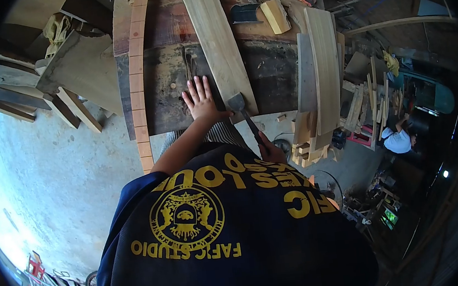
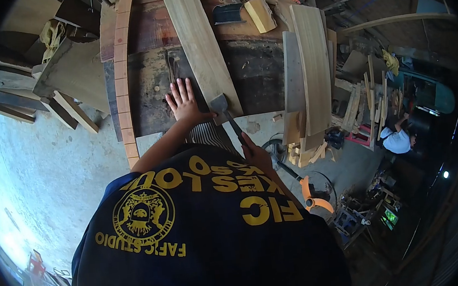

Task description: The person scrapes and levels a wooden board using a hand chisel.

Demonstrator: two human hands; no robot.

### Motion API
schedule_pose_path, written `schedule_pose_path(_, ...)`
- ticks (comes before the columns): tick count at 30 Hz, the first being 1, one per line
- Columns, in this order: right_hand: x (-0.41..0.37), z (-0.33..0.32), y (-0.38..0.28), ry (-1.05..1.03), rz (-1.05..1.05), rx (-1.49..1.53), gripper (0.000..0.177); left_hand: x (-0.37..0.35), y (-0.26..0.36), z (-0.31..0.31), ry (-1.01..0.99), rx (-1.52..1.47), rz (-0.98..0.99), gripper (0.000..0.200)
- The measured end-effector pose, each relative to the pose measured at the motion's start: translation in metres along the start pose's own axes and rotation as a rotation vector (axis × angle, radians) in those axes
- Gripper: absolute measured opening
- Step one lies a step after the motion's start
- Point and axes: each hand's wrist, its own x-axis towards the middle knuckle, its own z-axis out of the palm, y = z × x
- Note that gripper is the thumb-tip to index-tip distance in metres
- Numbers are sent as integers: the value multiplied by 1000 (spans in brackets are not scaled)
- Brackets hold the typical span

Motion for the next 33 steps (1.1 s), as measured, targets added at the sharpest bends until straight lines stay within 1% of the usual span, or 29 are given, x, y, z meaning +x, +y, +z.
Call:
schedule_pose_path(1,2,2,3,-2,4,0,52,1,0,0,-10,5,-8,151)
schedule_pose_path(3,17,-8,-17,-56,76,-94,53,0,3,-1,-25,9,-8,151)
schedule_pose_path(4,20,-9,-16,-57,78,-99,53,0,3,-3,-24,4,-9,151)
schedule_pose_path(6,22,-11,-15,22,-30,-73,53,1,3,-3,-20,1,-12,152)
schedule_pose_path(8,17,-16,-13,0,-12,-82,53,1,2,0,-8,8,-7,152)
schedule_pose_path(12,0,-27,12,-50,-5,-67,52,2,1,2,14,37,-19,153)
schedule_pose_path(13,-2,-29,20,-89,44,-97,52,3,1,4,32,42,-9,153)
schedule_pose_path(16,10,-25,13,-71,26,-30,51,2,-1,8,57,65,-4,154)
schedule_pose_path(19,16,-36,-15,-85,31,-21,49,4,0,11,74,73,-1,154)
schedule_pose_path(23,7,-48,-13,-116,40,-46,49,6,-3,12,102,83,9,152)
schedule_pose_path(24,3,-51,-14,-146,76,-51,50,4,0,15,113,74,15,152)
schedule_pose_path(25,2,-54,-11,-177,107,-62,50,2,5,17,81,65,9,138)
schedule_pose_path(26,3,-53,-8,-183,95,-64,50,0,11,24,87,62,-2,138)
schedule_pose_path(28,5,-48,-2,-101,5,-44,52,1,15,53,184,-56,9,113)
schedule_pose_path(29,10,-46,1,-107,-10,-39,52,-4,22,65,222,-141,-12,93)
schedule_pose_path(30,16,-44,3,-100,-80,-16,52,-5,30,84,305,-146,-63,85)
schedule_pose_path(31,22,-43,5,-92,-144,7,53,-5,38,98,383,-183,-117,83)
schedule_pose_path(32,29,-42,3,-94,-147,11,53,-6,48,109,457,-221,-168,82)
schedule_pose_path(33,36,-41,-1,-87,-189,3,53,-9,59,114,574,-231,-225,71)
